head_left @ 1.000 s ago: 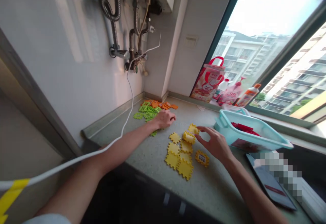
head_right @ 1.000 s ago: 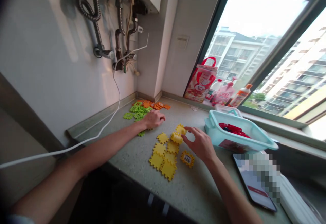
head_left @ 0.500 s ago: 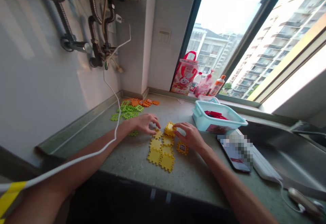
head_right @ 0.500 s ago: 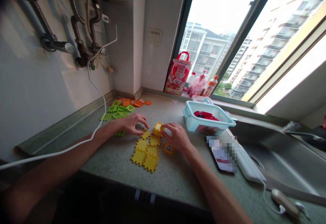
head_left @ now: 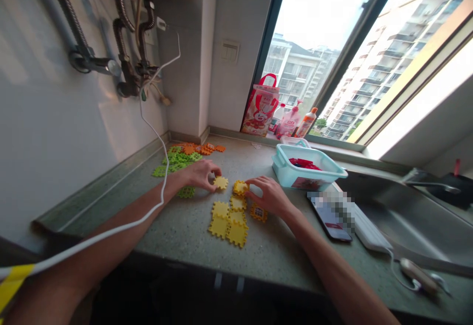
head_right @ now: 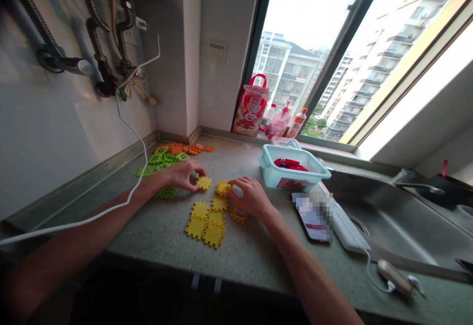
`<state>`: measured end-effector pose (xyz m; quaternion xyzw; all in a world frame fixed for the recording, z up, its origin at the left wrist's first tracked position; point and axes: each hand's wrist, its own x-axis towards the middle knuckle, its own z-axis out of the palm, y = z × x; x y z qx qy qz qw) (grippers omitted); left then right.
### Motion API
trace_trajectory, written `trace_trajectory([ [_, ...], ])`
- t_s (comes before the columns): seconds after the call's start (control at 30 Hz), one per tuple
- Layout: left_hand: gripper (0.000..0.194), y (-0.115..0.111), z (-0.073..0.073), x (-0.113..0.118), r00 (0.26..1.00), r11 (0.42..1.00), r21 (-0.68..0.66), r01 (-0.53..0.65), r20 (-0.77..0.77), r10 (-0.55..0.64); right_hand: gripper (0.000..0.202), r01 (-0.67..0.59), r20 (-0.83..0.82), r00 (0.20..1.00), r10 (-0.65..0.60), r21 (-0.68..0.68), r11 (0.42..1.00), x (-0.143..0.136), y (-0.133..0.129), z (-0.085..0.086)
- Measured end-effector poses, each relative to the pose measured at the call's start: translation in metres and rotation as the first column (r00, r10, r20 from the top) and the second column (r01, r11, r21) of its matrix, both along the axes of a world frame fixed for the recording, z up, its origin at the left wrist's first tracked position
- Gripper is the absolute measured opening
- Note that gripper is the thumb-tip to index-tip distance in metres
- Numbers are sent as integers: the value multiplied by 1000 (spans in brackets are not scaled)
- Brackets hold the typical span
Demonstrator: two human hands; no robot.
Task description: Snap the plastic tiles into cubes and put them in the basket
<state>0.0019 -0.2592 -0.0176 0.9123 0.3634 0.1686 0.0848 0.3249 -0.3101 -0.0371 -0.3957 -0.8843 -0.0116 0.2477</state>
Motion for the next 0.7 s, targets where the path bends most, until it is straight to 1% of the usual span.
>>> trace_trajectory([
  [0.07,39,-3,3,5,998,997,82,-16,61,11,29,-5,-33,999,7,49,999,-1,-2,4],
  [0.13,40,-11,7,15,991,988,157,-9,133,-12,36,-23,-72,997,31,108,994,-3,-5,8],
  [0.2,42,-20,10,28,978,982,189,4,205,-44,42,-62,-81,994,76,161,985,-5,-8,11],
  [0.23,42,-25,11,34,970,983,183,16,234,-59,40,-88,-80,991,104,180,980,-7,-9,12],
  [0.3,35,-33,11,46,958,989,140,51,271,-88,29,-132,-87,985,151,193,972,-10,-10,11],
  [0.37,22,-38,7,55,948,993,85,79,301,-101,23,-123,-149,977,152,187,975,-14,-9,9],
  [0.43,22,-40,3,61,933,997,44,70,350,-81,27,-71,-243,964,110,165,984,-17,-9,7],
  [0.5,27,-40,-1,66,913,999,1,41,407,-38,38,-33,-287,955,77,152,988,-18,-10,8],
  [0.57,33,-40,-3,70,895,998,-53,24,446,2,53,-38,-242,967,76,160,986,-18,-11,11],
  [0.6,35,-39,-3,71,890,996,-91,26,455,18,57,-44,-203,976,78,168,985,-17,-11,13],
  [0.63,37,-39,-3,72,888,991,-132,33,459,32,58,-49,-164,983,78,175,983,-16,-11,14],
  [0.7,41,-38,-1,71,895,979,-201,45,444,50,51,-37,-101,993,55,170,985,-13,-9,16],
])
